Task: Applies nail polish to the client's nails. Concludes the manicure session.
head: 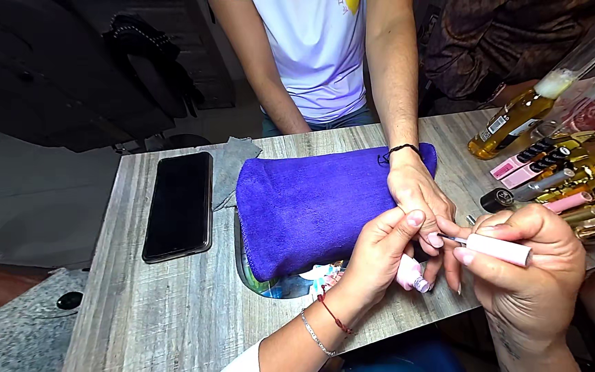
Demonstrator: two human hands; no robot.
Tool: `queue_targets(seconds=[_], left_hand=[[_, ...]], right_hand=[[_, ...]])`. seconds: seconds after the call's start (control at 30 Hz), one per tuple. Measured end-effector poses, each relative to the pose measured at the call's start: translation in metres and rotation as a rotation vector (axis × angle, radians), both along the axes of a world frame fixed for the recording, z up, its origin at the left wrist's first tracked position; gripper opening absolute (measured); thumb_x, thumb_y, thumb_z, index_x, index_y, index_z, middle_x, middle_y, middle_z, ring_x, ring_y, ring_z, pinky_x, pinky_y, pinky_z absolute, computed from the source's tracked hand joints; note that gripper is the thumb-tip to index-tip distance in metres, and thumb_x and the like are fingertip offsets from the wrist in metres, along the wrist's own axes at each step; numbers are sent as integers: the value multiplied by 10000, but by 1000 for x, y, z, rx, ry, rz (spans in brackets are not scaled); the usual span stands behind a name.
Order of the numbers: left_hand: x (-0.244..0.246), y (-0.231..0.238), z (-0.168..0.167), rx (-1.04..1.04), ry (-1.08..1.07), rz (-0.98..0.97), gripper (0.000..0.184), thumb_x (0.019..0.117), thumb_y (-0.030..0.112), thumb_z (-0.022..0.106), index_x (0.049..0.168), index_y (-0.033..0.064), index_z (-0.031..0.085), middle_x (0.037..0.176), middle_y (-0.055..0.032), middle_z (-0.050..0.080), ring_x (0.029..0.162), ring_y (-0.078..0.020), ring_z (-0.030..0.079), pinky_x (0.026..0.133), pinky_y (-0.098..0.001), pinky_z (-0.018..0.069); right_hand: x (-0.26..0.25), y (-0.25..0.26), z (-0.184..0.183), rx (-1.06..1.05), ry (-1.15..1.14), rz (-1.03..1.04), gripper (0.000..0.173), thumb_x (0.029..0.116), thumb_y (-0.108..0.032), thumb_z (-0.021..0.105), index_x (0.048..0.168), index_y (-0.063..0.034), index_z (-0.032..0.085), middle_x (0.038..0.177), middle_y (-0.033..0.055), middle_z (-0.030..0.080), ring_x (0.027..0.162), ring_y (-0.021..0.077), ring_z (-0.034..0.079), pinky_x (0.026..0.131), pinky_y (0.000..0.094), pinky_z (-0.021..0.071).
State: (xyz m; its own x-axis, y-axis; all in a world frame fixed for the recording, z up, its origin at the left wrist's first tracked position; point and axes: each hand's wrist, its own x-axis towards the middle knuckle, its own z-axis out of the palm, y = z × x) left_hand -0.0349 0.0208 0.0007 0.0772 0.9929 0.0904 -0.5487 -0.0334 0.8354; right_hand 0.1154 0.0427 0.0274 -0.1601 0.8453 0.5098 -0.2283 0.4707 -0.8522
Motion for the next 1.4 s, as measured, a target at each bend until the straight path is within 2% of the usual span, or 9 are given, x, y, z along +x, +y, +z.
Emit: queue_targets(seconds=[0.13, 0.27, 0.33, 0.47, 0.67, 0.8, 0.97, 1.27, 1.4], left_hand=[[0, 0, 0, -3, -8, 3, 326, 1108, 233, 432, 899, 67, 619, 576, -35, 531, 444, -45, 487, 432, -162, 431], [1, 0, 1, -5, -24, 5, 335, 1106, 232, 439, 874, 67, 615, 573, -35, 535, 440, -42, 492, 431, -160, 438], [0, 1, 0, -5, -30, 2, 322, 1102, 223, 452, 880, 67, 627, 603, -40, 567, 453, -39, 505, 439, -156, 446], [2, 3, 0, -18, -52, 2, 305, 1088, 195, 480, 862, 72, 644, 612, -38, 582, 478, -35, 530, 465, -152, 453], [4, 2, 0, -39, -78, 17, 287, 1076, 176, 503, 861, 73, 663, 626, -33, 607, 501, -26, 558, 491, -148, 477], [3, 2, -1, -26, -50, 15, 286, 1079, 189, 502, 864, 80, 655, 623, -29, 586, 495, -29, 536, 478, -150, 458], [2, 1, 0, -20, -18, 13, 294, 1090, 194, 480, 878, 67, 638, 638, -41, 591, 486, -41, 527, 458, -157, 448], [3, 2, -2, -4, -30, 21, 284, 1085, 214, 497, 894, 70, 650, 654, -52, 598, 513, -53, 553, 477, -166, 468], [2, 1, -1, -16, -28, 18, 287, 1086, 214, 495, 890, 72, 648, 637, -43, 583, 494, -45, 532, 462, -161, 453]], right_hand=[[2, 0, -2, 23, -71, -16, 300, 695, -17, 800, 902, -211, 704, 795, -90, 676, 717, 52, 698, 831, 321, 660], [6, 0, -4, 48, -69, 38, 313, 667, -25, 814, 902, -208, 717, 804, -95, 673, 770, 55, 705, 902, 341, 643], [7, 1, -4, 59, -63, 47, 316, 661, -22, 809, 898, -206, 709, 799, -90, 670, 772, 64, 707, 912, 353, 641], [5, 1, -4, 107, -69, 3, 337, 690, -35, 820, 953, -218, 715, 829, -85, 678, 774, 69, 713, 849, 341, 661], [0, -1, -6, 246, -263, -162, 261, 715, -106, 810, 895, -241, 679, 842, -131, 691, 803, 20, 717, 786, 245, 653], [3, -2, -6, 273, -305, -160, 259, 682, -106, 796, 866, -234, 666, 802, -140, 643, 776, -2, 684, 809, 243, 646], [7, -2, -3, 313, -335, -108, 257, 675, -102, 782, 852, -214, 633, 812, -136, 629, 811, 7, 686, 907, 304, 642], [2, 0, -6, 566, -488, -220, 203, 792, -116, 772, 848, -145, 579, 818, -74, 606, 835, 18, 649, 924, 283, 606], [3, -1, -7, 541, -484, -221, 216, 753, -125, 759, 814, -158, 555, 766, -82, 563, 780, 4, 625, 907, 284, 613]])
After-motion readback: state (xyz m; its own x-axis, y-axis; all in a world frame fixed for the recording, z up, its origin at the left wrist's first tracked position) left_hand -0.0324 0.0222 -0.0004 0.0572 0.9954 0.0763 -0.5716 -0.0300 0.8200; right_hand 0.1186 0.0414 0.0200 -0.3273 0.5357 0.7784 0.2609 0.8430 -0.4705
